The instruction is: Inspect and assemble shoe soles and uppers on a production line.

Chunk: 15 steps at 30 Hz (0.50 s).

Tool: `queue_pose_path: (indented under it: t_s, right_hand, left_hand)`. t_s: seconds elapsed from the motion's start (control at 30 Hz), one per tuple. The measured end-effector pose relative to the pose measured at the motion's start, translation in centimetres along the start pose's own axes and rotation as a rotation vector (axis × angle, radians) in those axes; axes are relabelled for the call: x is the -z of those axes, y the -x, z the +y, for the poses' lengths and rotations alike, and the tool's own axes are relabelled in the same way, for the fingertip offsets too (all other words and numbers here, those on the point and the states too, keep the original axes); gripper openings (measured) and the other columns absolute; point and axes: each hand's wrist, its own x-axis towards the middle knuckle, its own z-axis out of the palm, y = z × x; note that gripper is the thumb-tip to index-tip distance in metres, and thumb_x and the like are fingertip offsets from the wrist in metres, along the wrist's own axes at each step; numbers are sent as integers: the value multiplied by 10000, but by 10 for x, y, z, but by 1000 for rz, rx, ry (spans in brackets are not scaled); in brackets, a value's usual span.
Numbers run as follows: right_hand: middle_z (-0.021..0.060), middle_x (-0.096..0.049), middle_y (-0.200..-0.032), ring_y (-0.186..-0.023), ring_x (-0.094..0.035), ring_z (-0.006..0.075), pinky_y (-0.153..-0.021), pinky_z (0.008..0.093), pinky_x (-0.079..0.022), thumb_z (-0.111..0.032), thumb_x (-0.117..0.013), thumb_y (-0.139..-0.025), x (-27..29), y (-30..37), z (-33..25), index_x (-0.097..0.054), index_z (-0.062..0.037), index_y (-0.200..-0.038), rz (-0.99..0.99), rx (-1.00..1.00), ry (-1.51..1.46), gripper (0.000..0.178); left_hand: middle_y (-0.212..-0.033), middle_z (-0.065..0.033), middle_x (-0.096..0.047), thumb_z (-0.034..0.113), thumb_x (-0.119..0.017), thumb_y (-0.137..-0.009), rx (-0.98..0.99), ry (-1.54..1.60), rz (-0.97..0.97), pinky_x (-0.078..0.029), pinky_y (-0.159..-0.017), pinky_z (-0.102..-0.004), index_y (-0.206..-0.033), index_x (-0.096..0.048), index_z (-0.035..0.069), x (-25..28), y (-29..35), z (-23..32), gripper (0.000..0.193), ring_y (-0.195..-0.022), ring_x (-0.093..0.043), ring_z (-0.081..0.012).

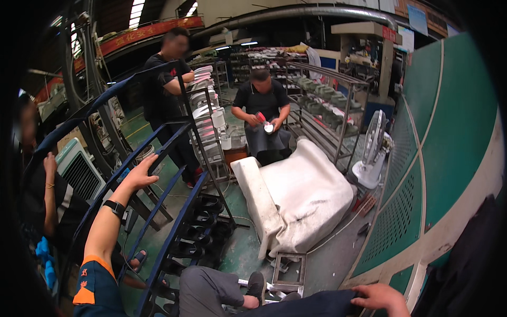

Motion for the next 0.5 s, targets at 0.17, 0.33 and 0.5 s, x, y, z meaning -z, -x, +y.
queue_pose_path:
  t_s: [0.17,0.33,0.5]
  right_hand:
    - [185,-655,-1254,-1149,-621,378,-979,404,-490,-571,-562,-934,7,12,-30,-550,-140,-1394,-25,-90,-1,631]
    - [173,-626,-1313,-1200,-599,350,-1017,383,-467,-565,-554,-939,8,-2,-16,-537,-117,-1406,2,-3,6,648]
    - [152,-670,-1248,-1161,-629,341,-1000,378,-479,-558,-571,-940,9,4,-30,-532,-133,-1409,-9,-69,-34,635]
  left_hand:
    - [-1620,-134,-261,315,-693,-748,4,-22,24,-374,-1141,-398,-1536,-327,122,2,9,-2,890,-1411,-395,-337]
    - [-1553,-160,-356,269,-723,-751,-369,-489,346,-318,-1167,-498,-1448,-454,122,5,34,63,761,-1397,-394,-355]
    - [-1482,-156,-459,325,-725,-790,-767,27,-36,-347,-1128,-551,-1338,-553,87,-98,131,122,622,-1353,-453,-362]
